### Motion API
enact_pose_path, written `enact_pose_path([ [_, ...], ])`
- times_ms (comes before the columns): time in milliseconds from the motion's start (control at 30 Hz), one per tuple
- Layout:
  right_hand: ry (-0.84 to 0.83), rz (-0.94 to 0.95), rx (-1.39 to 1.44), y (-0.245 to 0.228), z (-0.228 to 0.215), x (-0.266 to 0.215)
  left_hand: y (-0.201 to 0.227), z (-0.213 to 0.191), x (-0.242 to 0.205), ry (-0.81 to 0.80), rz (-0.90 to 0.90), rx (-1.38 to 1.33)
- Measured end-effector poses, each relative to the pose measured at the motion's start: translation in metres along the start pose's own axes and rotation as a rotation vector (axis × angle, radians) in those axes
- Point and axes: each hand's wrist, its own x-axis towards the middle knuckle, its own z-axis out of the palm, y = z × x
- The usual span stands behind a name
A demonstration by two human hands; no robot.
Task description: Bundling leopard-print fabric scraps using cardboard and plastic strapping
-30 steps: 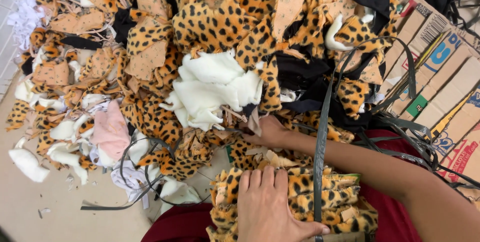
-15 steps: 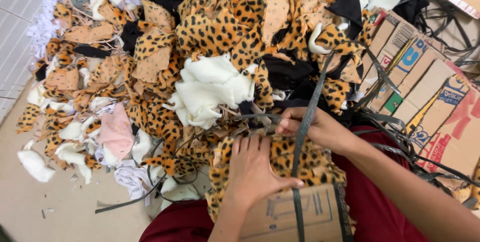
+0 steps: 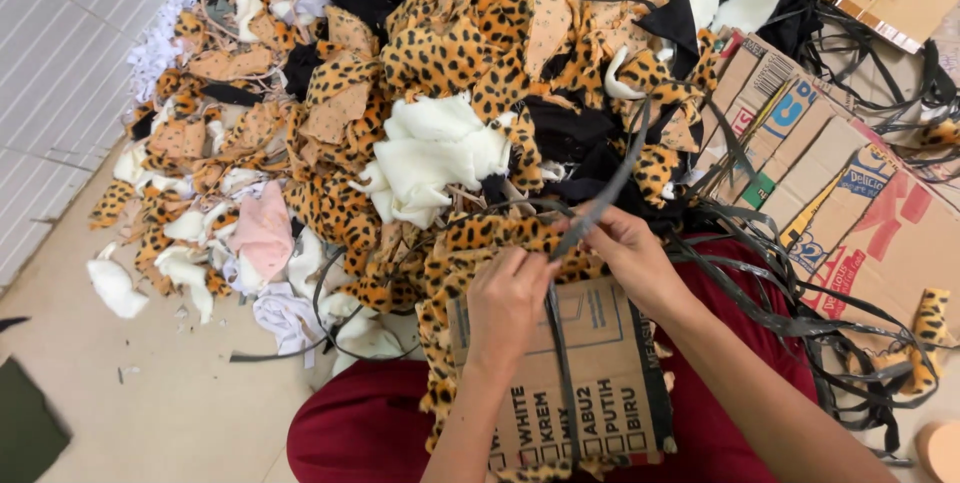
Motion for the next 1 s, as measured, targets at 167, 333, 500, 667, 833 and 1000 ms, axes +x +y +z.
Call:
enact_pose_path([
  [167,0.002,-0.089,-0.026,0.020,0.018,0.012,0.008,-0.002,0.017,0.134,-0.121,-0.023],
  [333,0.061,-0.169,-0.018,0.012,0.020,0.004,0.001,0.004,0.028,0.189,-0.225,-0.133],
  [500,-0.041,-0.441,-0.252,0.030,0.013,-0.010,0.013,-0.002,0.032,0.118,-0.407,-0.268],
  [667,-0.156,-0.547,-0.228,-0.001,0.011,-0.013,0.035,0.000,0.030,0.050,-0.498,-0.202],
  [833,-0.289,-0.681,-0.240,-0.031,0.018,-0.009,0.041,0.022,0.028,0.207,-0.435,-0.175],
  [1000,-0.286,-0.962,-0.630,-0.063,0.020,0.002,0.020,0.034,0.017,0.266,-0.420,-0.519],
])
